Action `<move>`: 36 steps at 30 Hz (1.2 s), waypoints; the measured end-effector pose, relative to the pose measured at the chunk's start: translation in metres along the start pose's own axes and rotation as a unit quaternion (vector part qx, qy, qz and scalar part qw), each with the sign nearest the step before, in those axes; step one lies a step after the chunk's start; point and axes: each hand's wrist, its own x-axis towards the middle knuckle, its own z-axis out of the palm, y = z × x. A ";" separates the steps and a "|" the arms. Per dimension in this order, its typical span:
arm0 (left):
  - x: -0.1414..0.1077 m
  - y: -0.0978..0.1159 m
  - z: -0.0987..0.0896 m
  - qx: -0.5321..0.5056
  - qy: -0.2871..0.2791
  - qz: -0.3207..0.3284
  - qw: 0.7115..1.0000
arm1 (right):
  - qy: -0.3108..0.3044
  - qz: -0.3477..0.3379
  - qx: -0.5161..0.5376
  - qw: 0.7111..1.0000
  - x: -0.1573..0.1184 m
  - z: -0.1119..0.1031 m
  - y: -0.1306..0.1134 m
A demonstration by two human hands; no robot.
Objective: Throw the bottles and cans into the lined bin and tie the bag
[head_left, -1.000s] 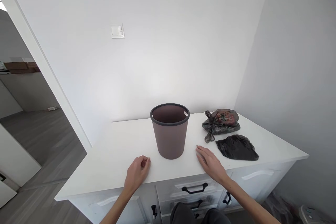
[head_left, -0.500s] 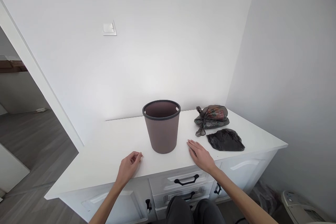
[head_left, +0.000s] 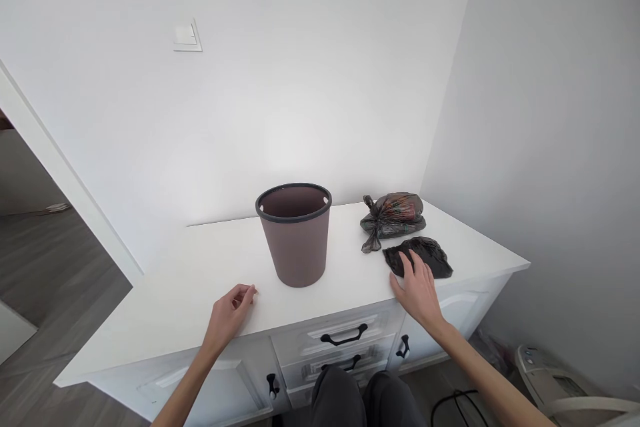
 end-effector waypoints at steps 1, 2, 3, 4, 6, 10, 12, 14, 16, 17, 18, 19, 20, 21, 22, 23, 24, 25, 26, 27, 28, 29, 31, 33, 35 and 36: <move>0.000 0.000 0.000 -0.002 0.004 -0.003 1.000 | -0.028 0.026 -0.014 0.999 0.001 0.005 0.006; 0.000 0.001 -0.001 -0.003 0.008 -0.006 1.000 | -0.053 0.047 -0.026 0.997 0.001 0.010 0.011; 0.000 0.001 -0.001 -0.005 0.012 -0.008 1.000 | -0.070 0.059 -0.033 0.995 0.001 0.014 0.015; 0.000 0.002 -0.001 -0.006 0.016 -0.009 1.000 | -0.077 0.061 -0.037 0.994 0.000 0.018 0.017; 0.001 0.002 -0.001 -0.006 0.023 -0.009 1.000 | -0.069 0.044 -0.036 0.996 -0.003 0.021 0.019; 0.003 0.005 0.000 0.005 0.031 0.000 1.000 | -0.043 0.013 -0.016 0.999 -0.008 0.019 0.018; 0.004 0.006 0.001 0.008 0.034 0.006 0.999 | -0.045 0.008 -0.002 0.999 -0.008 0.015 0.016; 0.003 0.007 0.001 0.010 0.037 0.010 0.999 | -0.055 0.001 0.009 0.998 -0.009 0.011 0.013; 0.002 0.008 0.000 0.014 0.036 0.010 0.999 | -0.068 -0.009 0.011 0.998 -0.010 0.007 0.008; 0.001 0.008 0.000 0.016 0.034 0.009 0.999 | -0.074 -0.013 0.010 0.997 -0.012 0.004 0.005; 0.000 0.009 0.000 0.017 0.032 0.007 0.999 | -0.078 -0.017 0.010 0.997 -0.013 0.002 0.001; 0.000 0.009 -0.001 0.017 0.030 0.006 0.999 | -0.081 -0.019 0.011 0.996 -0.015 -0.001 -0.003; -0.001 0.010 -0.002 0.016 0.028 0.005 0.999 | -0.082 -0.021 0.013 0.996 -0.016 -0.004 -0.008; -0.002 0.010 -0.002 0.014 0.027 0.005 1.000 | -0.082 -0.023 0.016 0.996 -0.018 -0.008 -0.014; -0.003 0.010 -0.003 0.012 0.026 0.005 1.000 | -0.084 -0.025 0.022 0.996 -0.019 -0.013 -0.019; -0.003 0.010 -0.004 0.011 0.025 0.005 1.000 | -0.089 -0.027 0.033 0.995 -0.020 -0.019 -0.025; -0.004 0.010 -0.004 0.010 0.024 0.004 1.000 | -0.100 -0.027 0.049 0.993 -0.021 -0.027 -0.031; -0.004 0.010 -0.004 0.009 0.024 0.004 1.000 | -0.118 -0.023 0.074 0.990 -0.021 -0.037 -0.037; -0.006 0.009 -0.004 0.008 0.022 0.004 1.000 | -0.141 -0.016 0.111 0.984 -0.020 -0.048 -0.043; -0.007 0.009 -0.003 0.005 0.021 0.004 1.000 | -0.166 -0.005 0.161 0.973 -0.020 -0.061 -0.049; -0.010 0.010 -0.002 0.001 0.019 0.002 1.000 | -0.190 0.009 0.223 0.956 -0.019 -0.075 -0.056; -0.013 0.011 0.000 -0.007 0.017 0.002 1.000 | -0.211 0.022 0.293 0.932 -0.019 -0.090 -0.063; -0.023 0.019 0.006 -0.033 0.016 0.007 0.999 | -0.236 0.049 0.435 0.867 -0.018 -0.119 -0.078; -0.037 0.033 0.013 -0.065 0.012 0.023 0.998 | -0.260 0.091 0.540 0.795 -0.018 -0.142 -0.094; -0.055 0.054 0.020 -0.099 -0.023 0.049 0.994 | -0.274 0.147 0.601 0.736 -0.020 -0.156 -0.108; -0.064 0.067 0.023 -0.117 -0.060 0.066 0.989 | -0.273 0.174 0.616 0.718 -0.022 -0.159 -0.114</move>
